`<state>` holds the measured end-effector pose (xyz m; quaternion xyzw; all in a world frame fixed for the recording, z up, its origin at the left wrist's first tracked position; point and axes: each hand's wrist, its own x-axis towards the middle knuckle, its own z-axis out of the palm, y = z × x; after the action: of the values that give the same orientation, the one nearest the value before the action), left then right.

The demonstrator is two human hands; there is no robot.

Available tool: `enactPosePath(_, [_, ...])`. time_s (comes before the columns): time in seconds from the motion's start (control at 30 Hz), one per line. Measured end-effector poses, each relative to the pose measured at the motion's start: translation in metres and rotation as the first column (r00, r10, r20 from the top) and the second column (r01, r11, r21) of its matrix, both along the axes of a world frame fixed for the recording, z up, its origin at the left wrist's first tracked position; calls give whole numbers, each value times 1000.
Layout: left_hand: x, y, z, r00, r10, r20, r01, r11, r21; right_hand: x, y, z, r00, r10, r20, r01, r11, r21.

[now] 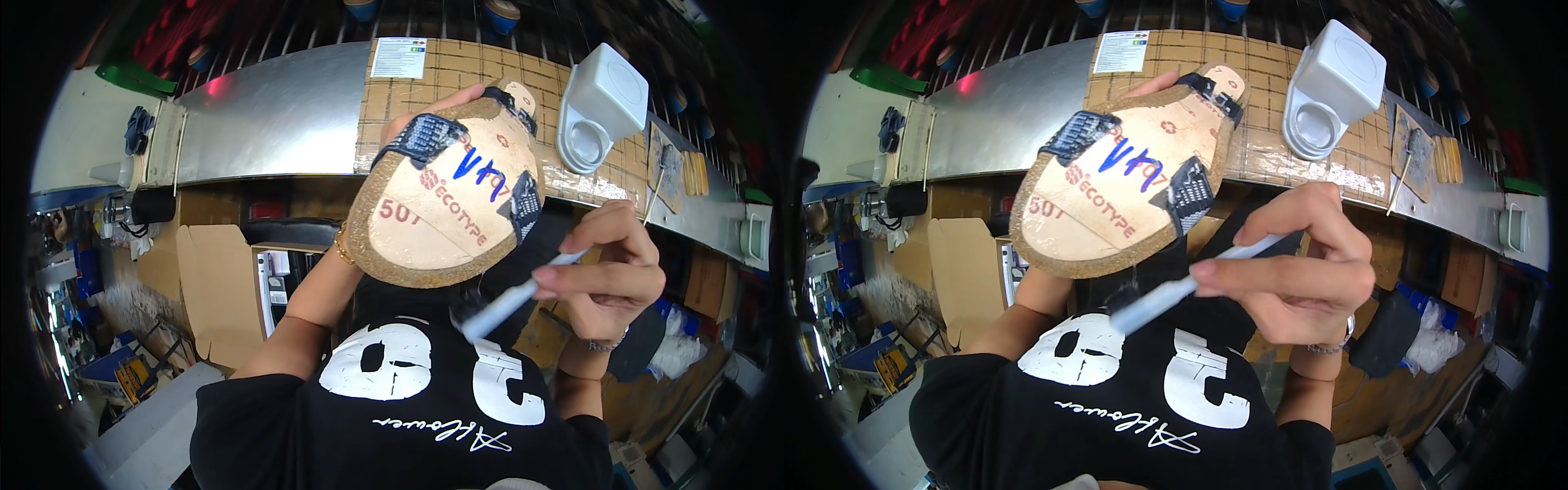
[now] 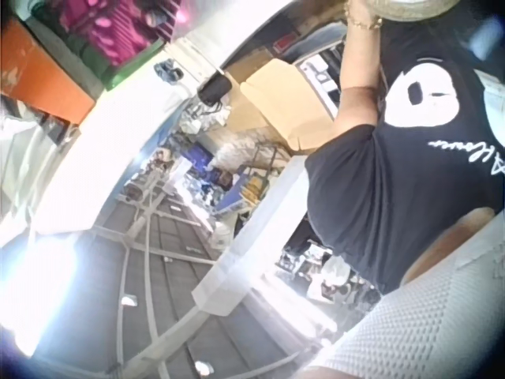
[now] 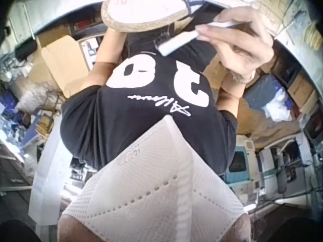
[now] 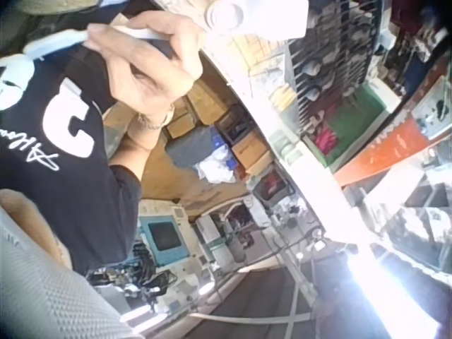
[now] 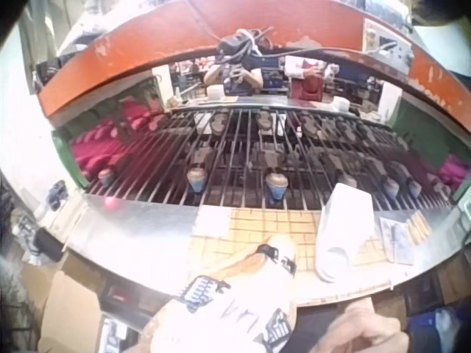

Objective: The person applies glue to the underside of a blue sandal using a brush. They repeatedly dip the brush into a white container and spread the adhesive along the cork sole and strap attachment points.

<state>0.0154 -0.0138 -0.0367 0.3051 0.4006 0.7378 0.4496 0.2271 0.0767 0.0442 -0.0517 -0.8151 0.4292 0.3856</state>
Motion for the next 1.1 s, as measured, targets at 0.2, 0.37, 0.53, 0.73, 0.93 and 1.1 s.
enactPosePath(0.2, [-3, -5, 4, 992, -68, -110, 62, 997, -56, 1, 6, -4, 999, -38, 36, 41, 995, -95])
enactPosePath(0.37, [4, -5, 5, 977, -124, 171, 127, 992, -3, 7, 5, -13, 990, -45, 137, 75, 972, -222])
enactPosePath(0.53, [-26, -37, -31, 940, -51, 338, 52, 999, 7, 25, 28, -29, 990, -28, -138, -40, 883, -468])
enactPosePath(0.73, [-21, -7, -16, 875, -170, 454, 74, 972, 222, 50, 96, -65, 704, -670, 237, 672, 736, 85])
enactPosePath(0.93, [-25, 17, -13, 679, -538, 499, 429, 843, 325, 43, 106, -81, 604, -759, 245, 603, 635, 483])
enactPosePath(1.1, [-3, 13, -16, 722, -249, 646, 211, 968, 137, 47, 103, -82, 594, -716, 368, 668, 693, 271])
